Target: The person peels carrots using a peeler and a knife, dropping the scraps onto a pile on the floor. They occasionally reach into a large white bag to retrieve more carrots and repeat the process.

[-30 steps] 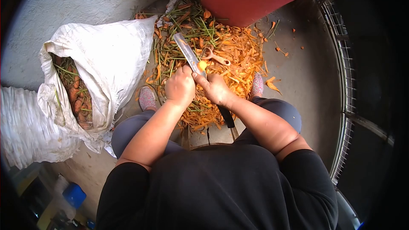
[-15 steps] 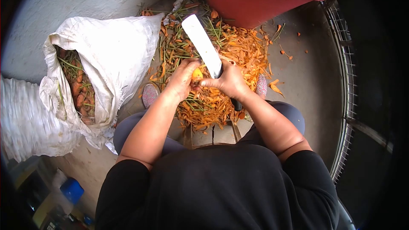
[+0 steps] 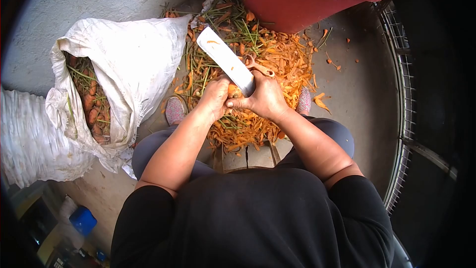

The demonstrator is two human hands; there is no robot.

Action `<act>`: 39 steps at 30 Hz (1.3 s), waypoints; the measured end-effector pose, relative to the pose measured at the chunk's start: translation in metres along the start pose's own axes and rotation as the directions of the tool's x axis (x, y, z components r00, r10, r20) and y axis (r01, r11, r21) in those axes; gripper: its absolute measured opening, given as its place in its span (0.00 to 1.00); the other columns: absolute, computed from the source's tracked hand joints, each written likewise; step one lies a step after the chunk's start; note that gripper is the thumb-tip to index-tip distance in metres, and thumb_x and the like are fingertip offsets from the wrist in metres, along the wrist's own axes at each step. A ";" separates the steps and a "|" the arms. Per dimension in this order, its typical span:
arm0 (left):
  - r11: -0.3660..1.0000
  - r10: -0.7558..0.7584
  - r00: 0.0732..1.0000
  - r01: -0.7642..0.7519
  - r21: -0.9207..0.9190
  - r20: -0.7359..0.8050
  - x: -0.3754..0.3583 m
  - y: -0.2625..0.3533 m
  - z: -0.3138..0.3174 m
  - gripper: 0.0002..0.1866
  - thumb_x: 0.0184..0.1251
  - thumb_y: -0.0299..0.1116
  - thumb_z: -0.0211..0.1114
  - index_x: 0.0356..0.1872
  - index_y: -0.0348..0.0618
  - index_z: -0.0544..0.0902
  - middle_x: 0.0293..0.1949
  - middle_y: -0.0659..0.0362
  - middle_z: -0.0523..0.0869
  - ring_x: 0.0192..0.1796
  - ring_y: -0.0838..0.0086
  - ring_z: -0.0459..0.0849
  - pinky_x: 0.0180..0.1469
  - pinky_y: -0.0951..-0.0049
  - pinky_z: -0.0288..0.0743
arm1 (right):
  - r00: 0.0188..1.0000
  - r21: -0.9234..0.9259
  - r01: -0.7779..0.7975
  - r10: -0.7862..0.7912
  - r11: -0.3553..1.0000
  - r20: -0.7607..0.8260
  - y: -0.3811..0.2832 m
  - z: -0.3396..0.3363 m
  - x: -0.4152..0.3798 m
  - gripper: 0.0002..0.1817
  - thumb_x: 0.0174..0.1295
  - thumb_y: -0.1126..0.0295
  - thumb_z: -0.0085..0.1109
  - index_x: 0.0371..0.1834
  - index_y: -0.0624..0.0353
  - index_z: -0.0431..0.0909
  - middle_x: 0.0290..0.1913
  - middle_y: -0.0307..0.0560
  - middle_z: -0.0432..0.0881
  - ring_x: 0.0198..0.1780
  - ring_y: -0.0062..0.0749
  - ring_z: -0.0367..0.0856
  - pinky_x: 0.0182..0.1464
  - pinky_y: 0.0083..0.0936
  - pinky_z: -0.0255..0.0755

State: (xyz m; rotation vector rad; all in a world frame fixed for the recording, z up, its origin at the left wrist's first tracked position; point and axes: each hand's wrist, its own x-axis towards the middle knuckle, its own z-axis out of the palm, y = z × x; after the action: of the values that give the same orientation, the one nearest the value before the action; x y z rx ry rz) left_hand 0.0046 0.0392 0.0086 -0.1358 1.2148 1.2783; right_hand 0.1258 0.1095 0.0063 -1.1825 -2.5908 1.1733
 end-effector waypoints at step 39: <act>0.349 0.311 0.931 -0.300 0.888 0.192 -0.004 0.001 -0.011 0.11 0.43 0.28 0.66 0.29 0.36 0.78 0.22 0.57 0.80 0.26 0.75 0.78 0.33 0.74 0.72 | 0.875 0.643 -0.479 0.266 0.598 0.405 0.010 -0.004 0.006 0.40 0.54 0.30 0.35 0.26 0.64 0.71 0.11 0.39 0.66 0.11 0.23 0.67 0.13 0.18 0.60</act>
State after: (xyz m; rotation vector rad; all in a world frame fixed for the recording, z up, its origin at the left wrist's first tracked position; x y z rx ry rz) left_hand -0.0019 0.0299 0.0069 0.9638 1.8632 0.7191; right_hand 0.1291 0.1208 0.0009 -1.4353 -1.6349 2.3059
